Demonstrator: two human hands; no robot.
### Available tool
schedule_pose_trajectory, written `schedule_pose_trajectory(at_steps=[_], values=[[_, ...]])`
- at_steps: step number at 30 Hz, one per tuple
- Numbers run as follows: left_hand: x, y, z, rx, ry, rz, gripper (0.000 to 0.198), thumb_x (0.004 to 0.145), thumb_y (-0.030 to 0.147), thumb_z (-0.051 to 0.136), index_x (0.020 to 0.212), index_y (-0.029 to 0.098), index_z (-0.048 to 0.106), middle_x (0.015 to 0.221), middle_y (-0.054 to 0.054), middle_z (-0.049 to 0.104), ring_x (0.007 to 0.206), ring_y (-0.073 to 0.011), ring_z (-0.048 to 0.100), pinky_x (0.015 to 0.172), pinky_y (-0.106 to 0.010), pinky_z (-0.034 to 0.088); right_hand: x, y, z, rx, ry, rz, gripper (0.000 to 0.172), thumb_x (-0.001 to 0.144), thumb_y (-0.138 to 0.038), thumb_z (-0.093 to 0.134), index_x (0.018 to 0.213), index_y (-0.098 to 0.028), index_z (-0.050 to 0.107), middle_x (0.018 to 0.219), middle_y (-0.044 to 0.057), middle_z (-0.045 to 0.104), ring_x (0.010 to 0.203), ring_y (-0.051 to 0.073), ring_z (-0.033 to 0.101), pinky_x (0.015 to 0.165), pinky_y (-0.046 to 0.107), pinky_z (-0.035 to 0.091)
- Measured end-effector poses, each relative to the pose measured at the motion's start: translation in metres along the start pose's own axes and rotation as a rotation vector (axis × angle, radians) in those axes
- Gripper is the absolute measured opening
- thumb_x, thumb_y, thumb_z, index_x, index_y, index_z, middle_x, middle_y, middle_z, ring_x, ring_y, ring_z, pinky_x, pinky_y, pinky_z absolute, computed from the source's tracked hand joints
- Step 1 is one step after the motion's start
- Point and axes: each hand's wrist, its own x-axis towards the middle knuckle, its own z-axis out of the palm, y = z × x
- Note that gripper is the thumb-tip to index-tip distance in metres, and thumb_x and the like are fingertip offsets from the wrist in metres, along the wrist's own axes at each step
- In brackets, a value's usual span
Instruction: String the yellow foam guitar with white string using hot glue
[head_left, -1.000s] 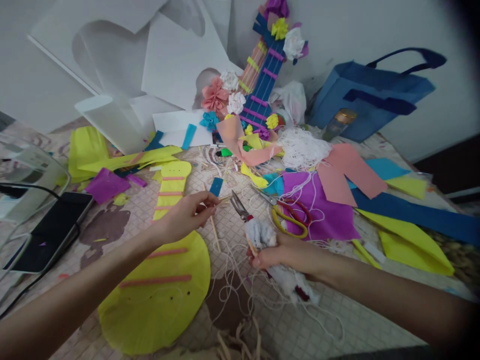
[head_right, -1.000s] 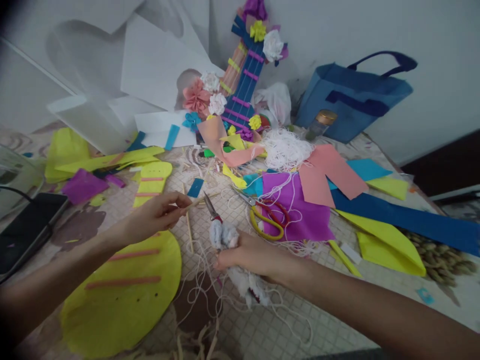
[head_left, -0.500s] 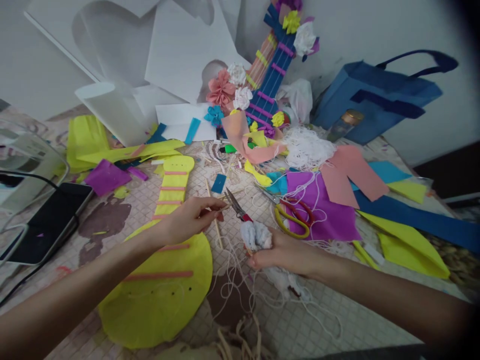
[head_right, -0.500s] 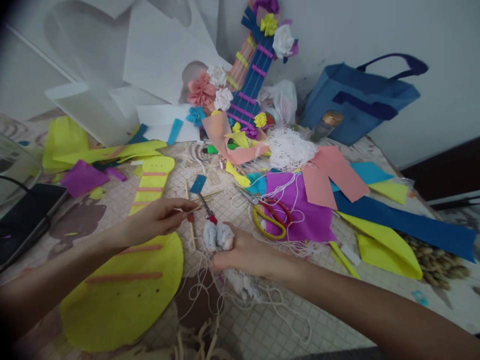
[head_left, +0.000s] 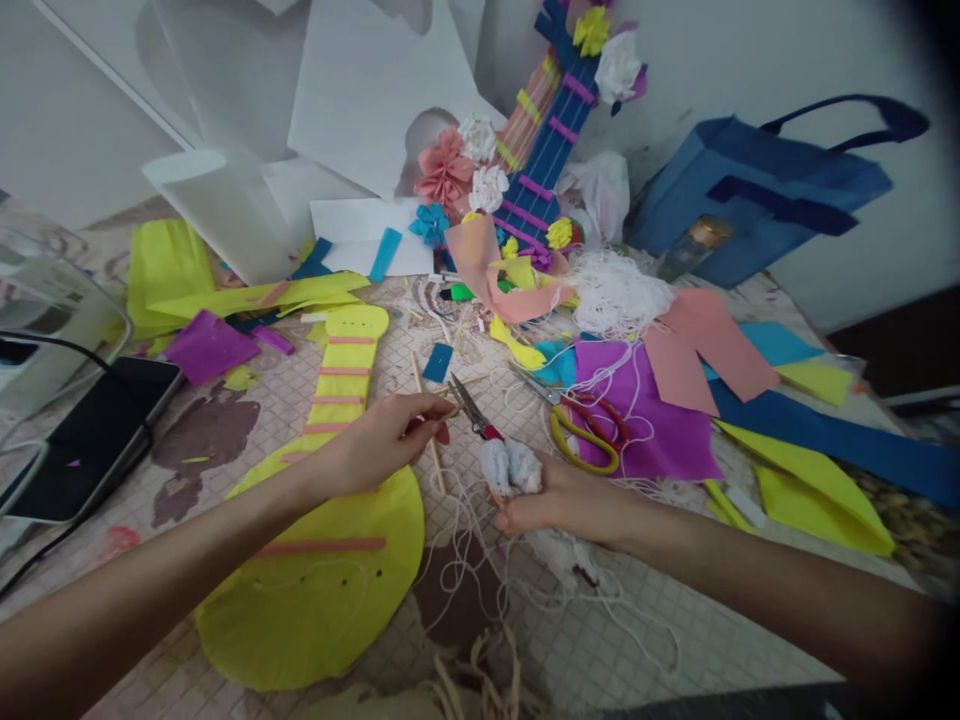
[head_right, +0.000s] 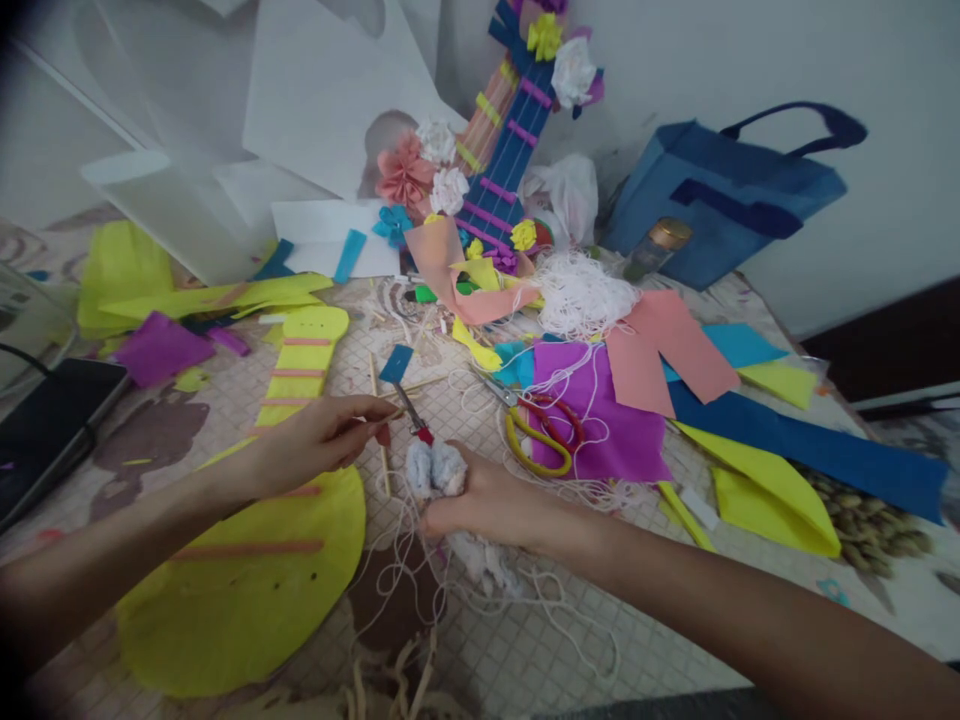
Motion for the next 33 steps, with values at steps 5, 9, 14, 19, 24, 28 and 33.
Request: schedule_pose_trajectory(at_steps=[5,9,14,19,24,28,33], values=[[-0.003,0.002,0.005,0.141,0.064,0.069,0.029,0.088,0.018,0.042,0.106,0.013,0.064,0.083,-0.004,0.071,0.061,-0.0115,0.058,0.059,-0.023,0.044,0.003,0.005,-0.001,0.063,-0.015,-0.019,0.02,0.061,-0.016,0.068,0.072,-0.019,0.052,0.067,-0.005,0.052,0.067,0.011,0.047,0.062,0.022,0.037],[-0.003,0.003,0.011,0.205,0.159,0.141,0.027,0.089,0.014,0.041,0.103,0.014,0.064,0.083,-0.004,0.071,0.074,-0.0147,0.064,0.069,-0.025,0.047,0.004,0.005,0.002,-0.008,0.113,0.018,0.019,0.06,-0.015,0.066,0.075,-0.02,0.056,0.069,-0.005,0.056,0.069,0.012,0.05,0.063,0.023,0.038],[0.002,0.006,0.016,0.315,0.125,0.15,0.025,0.087,0.01,0.041,0.094,0.014,0.065,0.081,-0.005,0.07,0.073,-0.0159,0.064,0.067,-0.026,0.046,0.006,0.007,0.005,0.019,0.137,0.034,0.02,0.057,-0.01,0.061,0.073,-0.02,0.054,0.065,-0.006,0.055,0.064,0.011,0.051,0.058,0.021,0.038],[0.005,-0.001,0.026,0.379,0.031,0.087,0.024,0.086,0.008,0.042,0.094,0.014,0.065,0.084,-0.007,0.07,0.078,-0.019,0.065,0.071,-0.029,0.048,0.006,0.011,0.005,0.064,0.097,0.194,0.02,0.054,-0.012,0.058,0.073,-0.018,0.056,0.062,-0.004,0.055,0.057,0.011,0.049,0.049,0.021,0.036],[0.003,-0.015,0.037,0.429,0.045,0.14,0.025,0.084,0.005,0.043,0.096,0.013,0.063,0.086,-0.009,0.069,0.077,-0.019,0.064,0.069,-0.028,0.048,0.007,0.016,0.008,0.136,0.069,0.24,0.017,0.053,-0.012,0.058,0.068,-0.017,0.055,0.059,-0.004,0.053,0.052,0.009,0.047,0.047,0.02,0.036],[-0.001,-0.016,0.038,0.388,-0.004,0.124,0.023,0.085,0.005,0.042,0.092,0.012,0.062,0.081,-0.008,0.068,0.072,-0.0181,0.062,0.065,-0.027,0.045,0.007,0.017,0.01,0.214,-0.001,0.281,0.014,0.052,-0.012,0.057,0.065,-0.017,0.054,0.053,-0.006,0.052,0.046,0.008,0.048,0.043,0.018,0.036],[-0.003,-0.018,0.039,0.372,-0.023,0.111,0.022,0.086,0.006,0.041,0.09,0.013,0.062,0.081,-0.008,0.068,0.072,-0.0177,0.061,0.064,-0.026,0.043,0.006,0.016,0.011,0.218,-0.023,0.319,0.011,0.052,-0.01,0.055,0.061,-0.016,0.052,0.049,-0.006,0.052,0.042,0.007,0.048,0.038,0.016,0.033]])
